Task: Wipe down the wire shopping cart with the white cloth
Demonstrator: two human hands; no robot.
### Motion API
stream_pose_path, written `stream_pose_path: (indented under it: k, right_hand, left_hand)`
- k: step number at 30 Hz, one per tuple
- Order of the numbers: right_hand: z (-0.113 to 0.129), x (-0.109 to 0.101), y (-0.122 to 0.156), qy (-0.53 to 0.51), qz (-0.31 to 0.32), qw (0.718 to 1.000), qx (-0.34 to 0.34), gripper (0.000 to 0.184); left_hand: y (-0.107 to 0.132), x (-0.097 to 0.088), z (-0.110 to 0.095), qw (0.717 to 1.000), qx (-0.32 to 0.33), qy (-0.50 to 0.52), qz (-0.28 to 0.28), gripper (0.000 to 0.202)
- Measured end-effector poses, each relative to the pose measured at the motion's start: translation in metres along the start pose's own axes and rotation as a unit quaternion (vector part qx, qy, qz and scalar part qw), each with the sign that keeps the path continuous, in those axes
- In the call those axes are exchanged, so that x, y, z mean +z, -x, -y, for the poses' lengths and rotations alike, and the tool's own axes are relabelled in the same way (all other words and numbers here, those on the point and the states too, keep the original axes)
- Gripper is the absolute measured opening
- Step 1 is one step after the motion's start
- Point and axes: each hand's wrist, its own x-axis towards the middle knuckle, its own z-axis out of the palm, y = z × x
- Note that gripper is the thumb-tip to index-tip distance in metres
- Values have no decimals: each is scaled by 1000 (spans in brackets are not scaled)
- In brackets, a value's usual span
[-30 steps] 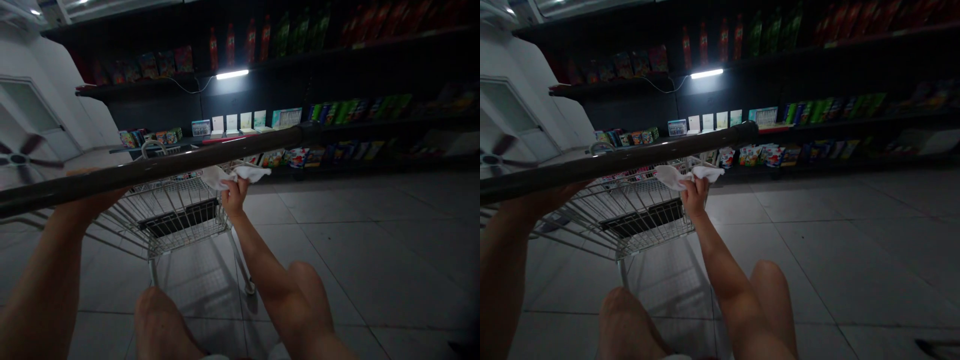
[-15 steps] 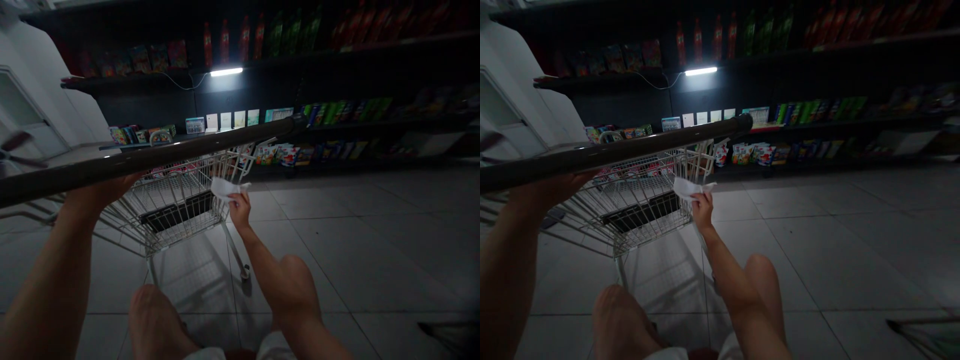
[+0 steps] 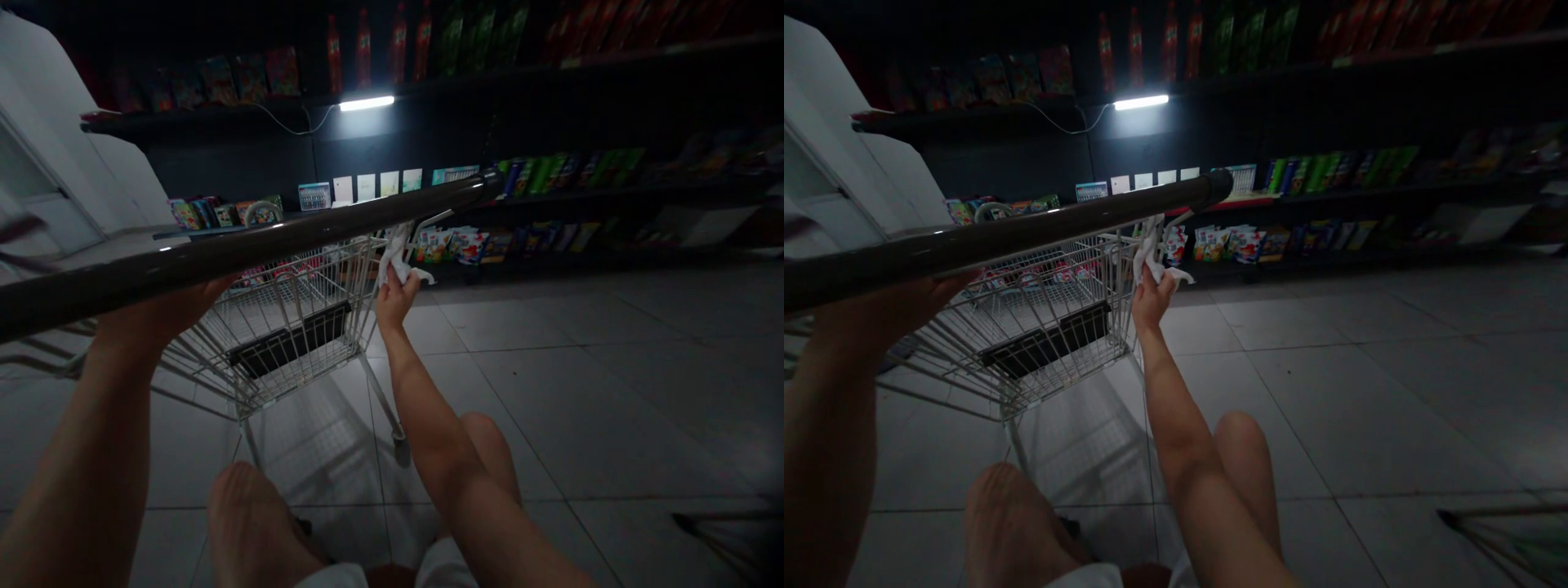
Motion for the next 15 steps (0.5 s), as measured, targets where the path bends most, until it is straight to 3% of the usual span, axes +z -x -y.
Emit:
stream_pose_path:
  k: [6,10,15]
  right_hand:
    - [-47,40,66,32,74,993,92,32]
    - [-58,51,82,24,78,993,87,33]
    - [-68,53,98,-3,102,986,134,31]
  left_hand:
    - [-3,9,6,999,23,21,-26,47]
    - [-3,16,14,997,53,-3,-62,43]
    - [-2,13,10,995,27,-86,-38,49]
